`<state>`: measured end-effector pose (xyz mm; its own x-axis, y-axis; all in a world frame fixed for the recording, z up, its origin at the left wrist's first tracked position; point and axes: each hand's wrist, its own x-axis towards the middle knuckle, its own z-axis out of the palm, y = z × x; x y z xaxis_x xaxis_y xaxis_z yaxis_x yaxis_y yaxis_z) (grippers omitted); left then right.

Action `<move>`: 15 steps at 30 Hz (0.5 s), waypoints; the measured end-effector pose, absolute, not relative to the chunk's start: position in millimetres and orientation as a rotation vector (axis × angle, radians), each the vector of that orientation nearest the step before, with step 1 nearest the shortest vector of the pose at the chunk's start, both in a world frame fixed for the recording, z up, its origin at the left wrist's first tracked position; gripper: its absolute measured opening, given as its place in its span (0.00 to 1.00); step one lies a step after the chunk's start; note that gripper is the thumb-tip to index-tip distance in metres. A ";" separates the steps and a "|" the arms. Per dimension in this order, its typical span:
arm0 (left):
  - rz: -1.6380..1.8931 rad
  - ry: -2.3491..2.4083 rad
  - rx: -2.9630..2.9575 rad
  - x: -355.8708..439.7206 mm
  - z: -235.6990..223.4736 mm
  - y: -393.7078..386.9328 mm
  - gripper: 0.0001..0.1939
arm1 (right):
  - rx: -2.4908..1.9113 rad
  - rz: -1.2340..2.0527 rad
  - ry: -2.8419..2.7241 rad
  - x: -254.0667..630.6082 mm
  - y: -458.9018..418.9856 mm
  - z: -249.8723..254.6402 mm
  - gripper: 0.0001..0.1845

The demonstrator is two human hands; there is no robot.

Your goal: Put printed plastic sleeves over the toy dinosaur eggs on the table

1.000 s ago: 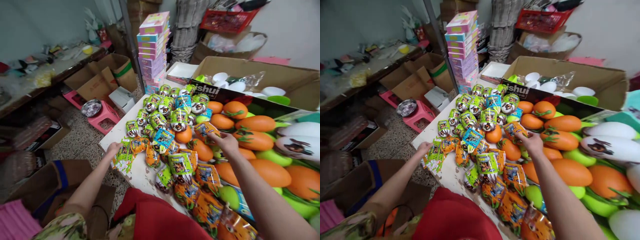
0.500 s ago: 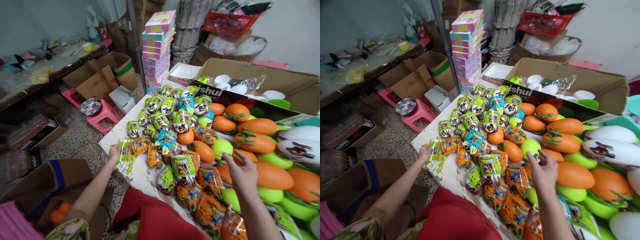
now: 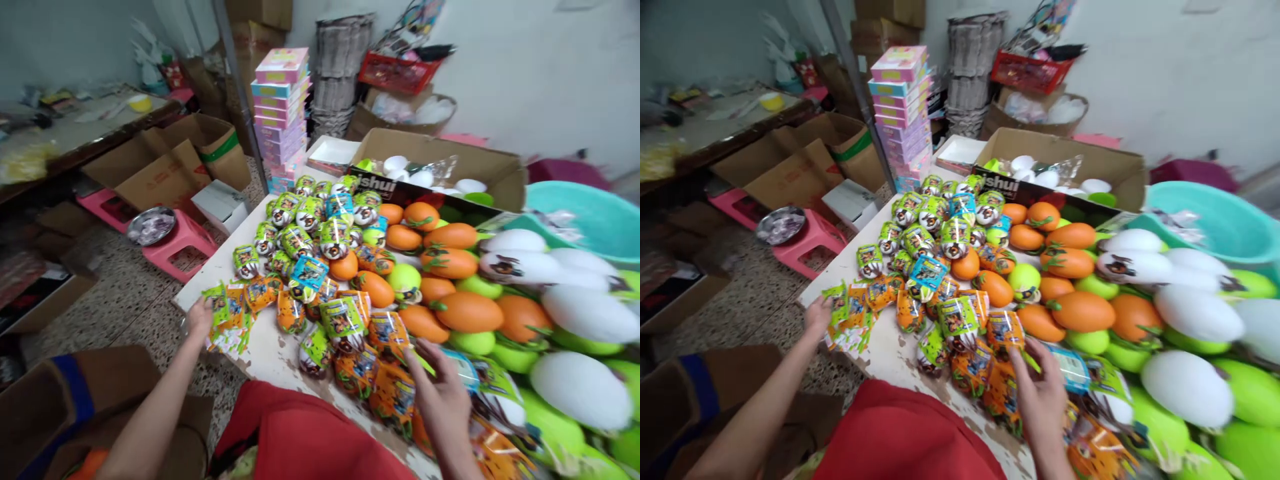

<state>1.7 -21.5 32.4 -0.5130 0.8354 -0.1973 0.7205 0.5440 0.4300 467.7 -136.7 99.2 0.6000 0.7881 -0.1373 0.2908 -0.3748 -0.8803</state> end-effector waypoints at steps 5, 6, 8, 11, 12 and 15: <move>0.560 2.097 1.594 81.7 94.1 -27.8 0.11 | -1.639 1.097 -0.921 407.6 -128.1 125.9 0.26; 0.572 1.948 1.663 108.7 106.2 -32.4 0.12 | -1.559 1.234 -0.886 396.0 -123.4 128.6 0.27; 0.574 1.656 1.795 163.5 125.8 -42.9 0.13 | -1.424 1.436 -0.804 379.6 -114.8 130.4 0.27; 0.571 1.432 1.857 224.7 138.5 -52.9 0.09 | -1.360 1.522 -0.689 376.4 -109.2 127.3 0.22; 0.566 1.409 1.837 236.7 138.1 -53.2 0.08 | -1.366 1.518 -0.667 380.4 -109.6 125.7 0.21; 0.539 1.359 1.792 254.0 128.8 -46.3 0.12 | -1.434 1.411 -0.673 399.6 -114.9 120.3 0.21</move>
<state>254.0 -46.3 128.8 0.3308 0.9347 -0.1303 0.5910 -0.0975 0.8007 399.6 -114.9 120.3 0.1728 0.8934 -0.4146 -0.2398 -0.3701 -0.8975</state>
